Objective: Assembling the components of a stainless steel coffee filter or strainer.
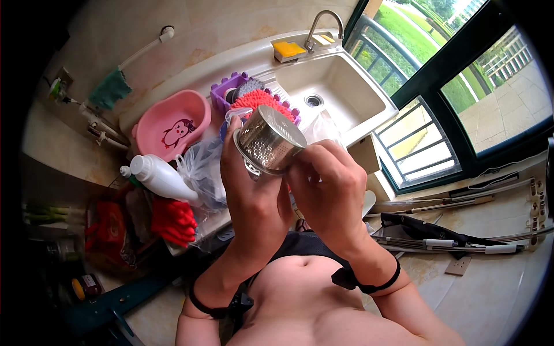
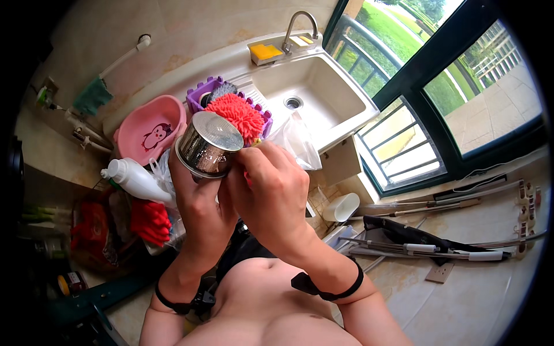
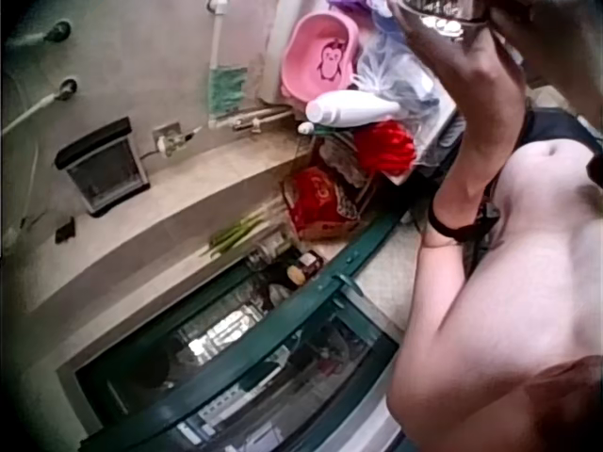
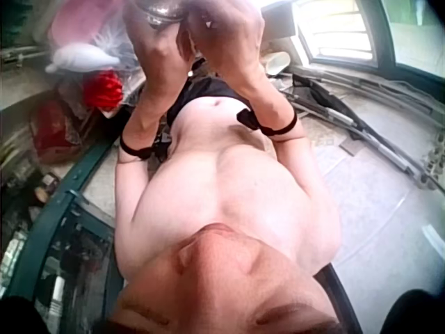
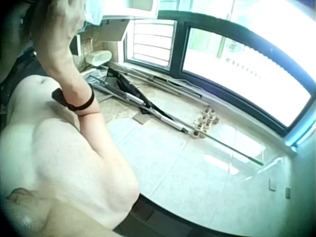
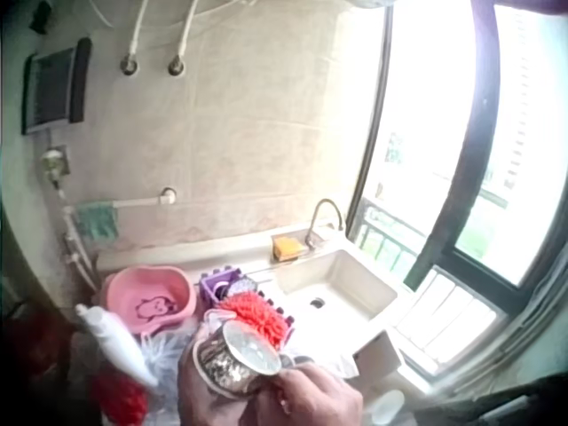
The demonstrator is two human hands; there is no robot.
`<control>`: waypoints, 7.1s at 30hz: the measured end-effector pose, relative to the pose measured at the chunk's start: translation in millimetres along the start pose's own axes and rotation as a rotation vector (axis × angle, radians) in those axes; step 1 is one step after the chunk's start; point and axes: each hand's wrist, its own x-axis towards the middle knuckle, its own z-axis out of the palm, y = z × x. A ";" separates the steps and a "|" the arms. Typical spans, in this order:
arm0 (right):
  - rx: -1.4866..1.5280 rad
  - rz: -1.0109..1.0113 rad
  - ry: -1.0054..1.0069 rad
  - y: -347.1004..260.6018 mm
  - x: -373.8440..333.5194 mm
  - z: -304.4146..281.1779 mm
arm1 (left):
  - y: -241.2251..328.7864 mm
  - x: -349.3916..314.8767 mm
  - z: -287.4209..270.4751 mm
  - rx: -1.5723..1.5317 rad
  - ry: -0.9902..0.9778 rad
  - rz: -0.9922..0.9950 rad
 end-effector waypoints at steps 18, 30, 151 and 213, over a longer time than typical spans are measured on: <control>0.323 0.234 -0.040 6.2 1.2 10.5 | -9.5 -3.7 -5.7 0.001 -0.124 -0.085; -0.075 -0.298 -0.179 23.6 11.0 -16.4 | -8.1 8.1 -8.9 -0.388 -0.127 -0.326; 0.110 -0.647 0.049 -15.3 45.7 -59.1 | 13.1 -10.4 -74.3 -0.679 0.232 0.114; 0.260 -0.121 -0.060 -5.9 17.6 -32.6 | 14.9 13.4 -5.7 -1.017 0.198 -0.368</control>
